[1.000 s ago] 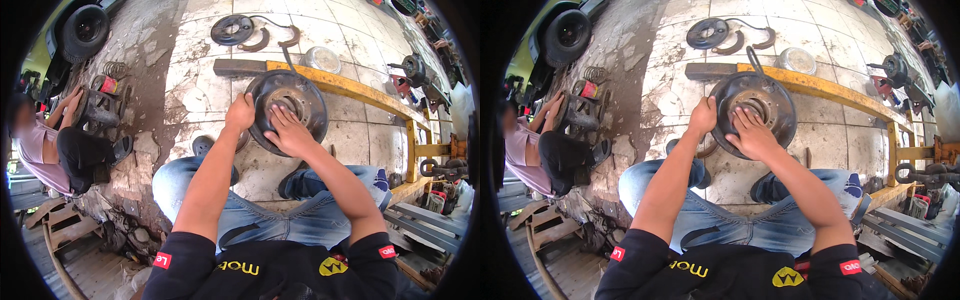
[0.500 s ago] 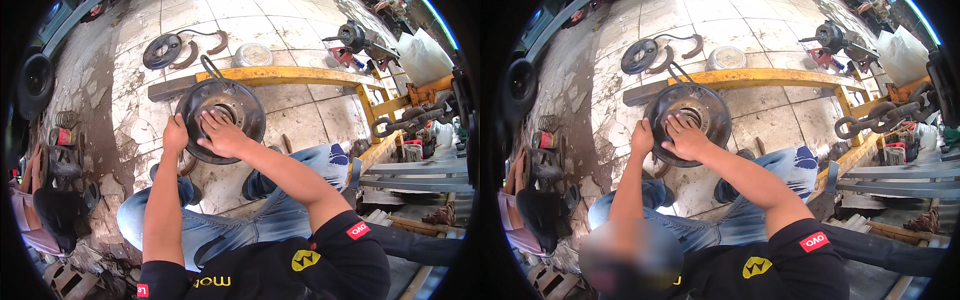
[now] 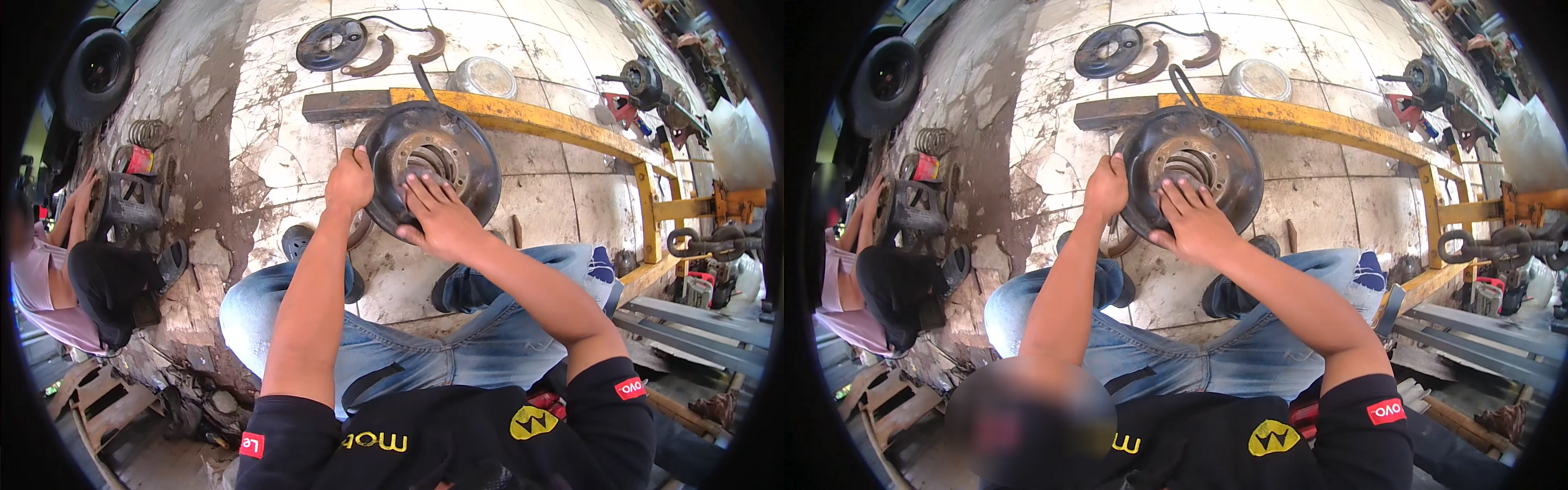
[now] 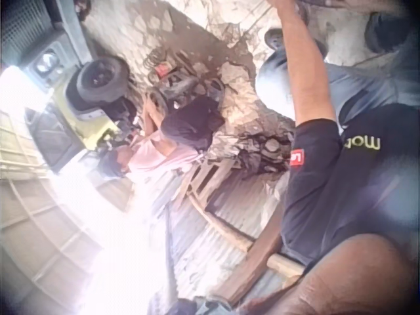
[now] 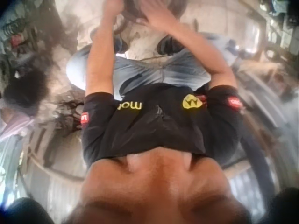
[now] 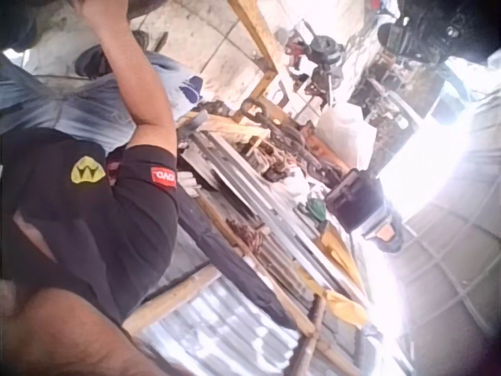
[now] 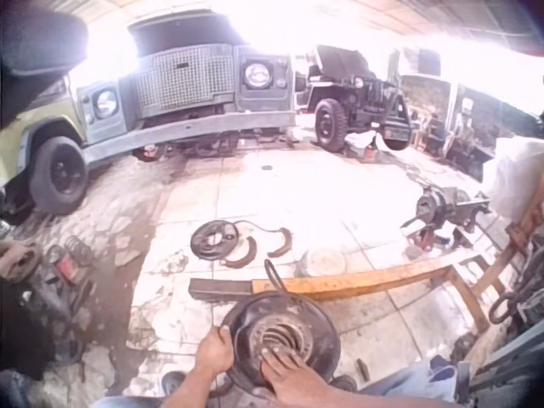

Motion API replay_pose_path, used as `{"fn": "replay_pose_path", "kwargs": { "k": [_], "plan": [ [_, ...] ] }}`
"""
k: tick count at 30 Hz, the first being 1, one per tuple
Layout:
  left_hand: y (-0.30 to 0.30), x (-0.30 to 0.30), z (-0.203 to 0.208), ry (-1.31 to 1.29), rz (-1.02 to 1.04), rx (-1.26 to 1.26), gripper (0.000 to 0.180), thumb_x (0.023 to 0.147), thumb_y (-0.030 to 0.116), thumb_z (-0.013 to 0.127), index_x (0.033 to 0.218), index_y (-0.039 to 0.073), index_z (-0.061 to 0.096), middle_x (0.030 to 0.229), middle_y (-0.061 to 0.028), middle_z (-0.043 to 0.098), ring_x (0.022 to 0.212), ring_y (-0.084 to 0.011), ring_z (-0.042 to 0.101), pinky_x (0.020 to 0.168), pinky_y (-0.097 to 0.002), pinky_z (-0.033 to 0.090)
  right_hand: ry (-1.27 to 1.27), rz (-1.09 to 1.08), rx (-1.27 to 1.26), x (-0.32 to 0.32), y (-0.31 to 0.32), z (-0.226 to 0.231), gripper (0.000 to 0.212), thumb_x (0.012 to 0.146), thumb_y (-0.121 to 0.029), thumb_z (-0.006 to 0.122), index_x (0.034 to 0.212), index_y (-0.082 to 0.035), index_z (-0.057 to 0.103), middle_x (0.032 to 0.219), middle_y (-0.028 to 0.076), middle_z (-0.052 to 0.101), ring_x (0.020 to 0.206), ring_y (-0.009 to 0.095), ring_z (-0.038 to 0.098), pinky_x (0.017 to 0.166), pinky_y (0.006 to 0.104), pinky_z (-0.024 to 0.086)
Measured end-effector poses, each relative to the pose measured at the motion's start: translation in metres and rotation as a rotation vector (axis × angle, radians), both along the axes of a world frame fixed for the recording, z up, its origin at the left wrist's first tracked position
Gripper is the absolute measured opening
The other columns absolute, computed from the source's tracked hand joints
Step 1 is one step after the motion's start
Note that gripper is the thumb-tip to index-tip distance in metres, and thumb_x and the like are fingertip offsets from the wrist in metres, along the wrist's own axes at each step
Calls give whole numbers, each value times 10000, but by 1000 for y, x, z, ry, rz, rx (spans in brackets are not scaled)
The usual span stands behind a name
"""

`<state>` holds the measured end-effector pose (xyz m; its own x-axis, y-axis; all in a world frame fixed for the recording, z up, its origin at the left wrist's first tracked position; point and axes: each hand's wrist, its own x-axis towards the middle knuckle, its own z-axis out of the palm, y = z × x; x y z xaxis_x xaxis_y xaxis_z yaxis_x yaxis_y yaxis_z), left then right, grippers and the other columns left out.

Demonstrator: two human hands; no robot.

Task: The person sits on the floor and scrubs the inner surface of a brake drum with a small abrasive block. They rotate the drum periodically to reach different areas and continue scrubbing the interior surface.

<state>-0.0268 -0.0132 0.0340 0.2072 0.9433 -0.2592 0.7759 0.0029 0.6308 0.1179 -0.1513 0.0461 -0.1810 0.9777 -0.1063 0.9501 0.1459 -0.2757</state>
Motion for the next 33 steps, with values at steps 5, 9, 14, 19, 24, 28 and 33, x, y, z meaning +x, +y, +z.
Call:
{"fn": "replay_pose_path", "kwargs": {
  "k": [5, 9, 14, 19, 24, 28, 33],
  "plan": [
    [-1, 2, 1, -17, -17, 12, 504, 1008, 412, 292, 1100, -13, 546, 1058, -301, 630, 1021, -467, 590, 893, -523, 446, -16, -100, 31, -1, 34, 0, 704, 975, -536, 371, 1440, -8, 350, 1525, 204, 289, 1419, 383, 248, 1126, 532, 246],
    [0, 6, 1, -15, -22, 5, 503, 1007, 411, 294, 1097, -16, 544, 1051, -311, 627, 1022, -477, 584, 895, -526, 444, 38, -65, 61, 4, 32, -4, 694, 977, -535, 365, 1437, -15, 358, 1529, 193, 289, 1413, 376, 266, 1121, 530, 258],
    [1, 2, -14, -75, -58, 118, 502, 1010, 404, 302, 1086, -29, 545, 1037, -322, 624, 997, -488, 589, 875, -531, 452, -19, -51, 149, 15, 28, -8, 666, 976, -538, 365, 1419, -43, 410, 1511, 160, 343, 1410, 365, 278, 1130, 521, 251],
    [-1, 7, -3, -80, -26, 54, 508, 1010, 404, 314, 1109, -37, 546, 1041, -328, 619, 1013, -482, 585, 881, -527, 446, 52, -285, 234, 12, 53, -25, 679, 978, -524, 373, 1391, 12, 428, 1498, 169, 362, 1404, 373, 288, 1130, 510, 254],
    [-4, 4, 4, -53, -11, 34, 500, 1013, 398, 310, 1096, -36, 546, 1049, -327, 617, 1025, -480, 578, 894, -518, 438, 53, -104, 136, 24, 50, -15, 726, 981, -551, 331, 1396, 40, 404, 1504, 209, 328, 1418, 373, 261, 1141, 503, 239],
    [-1, 3, 3, -57, -13, 10, 497, 1016, 391, 312, 1093, -42, 544, 1053, -323, 617, 1022, -481, 575, 892, -509, 440, 45, -68, 170, 15, 51, -21, 714, 990, -539, 309, 1386, 46, 408, 1520, 191, 308, 1417, 354, 270, 1148, 503, 226],
    [-1, 5, 4, -70, -12, 1, 501, 1015, 394, 315, 1088, -44, 547, 1058, -325, 614, 1030, -484, 569, 895, -507, 439, 30, -90, 182, 31, 56, -19, 643, 1008, -484, 304, 1367, 33, 433, 1510, 199, 321, 1409, 366, 278, 1151, 494, 223]
  ]
}}
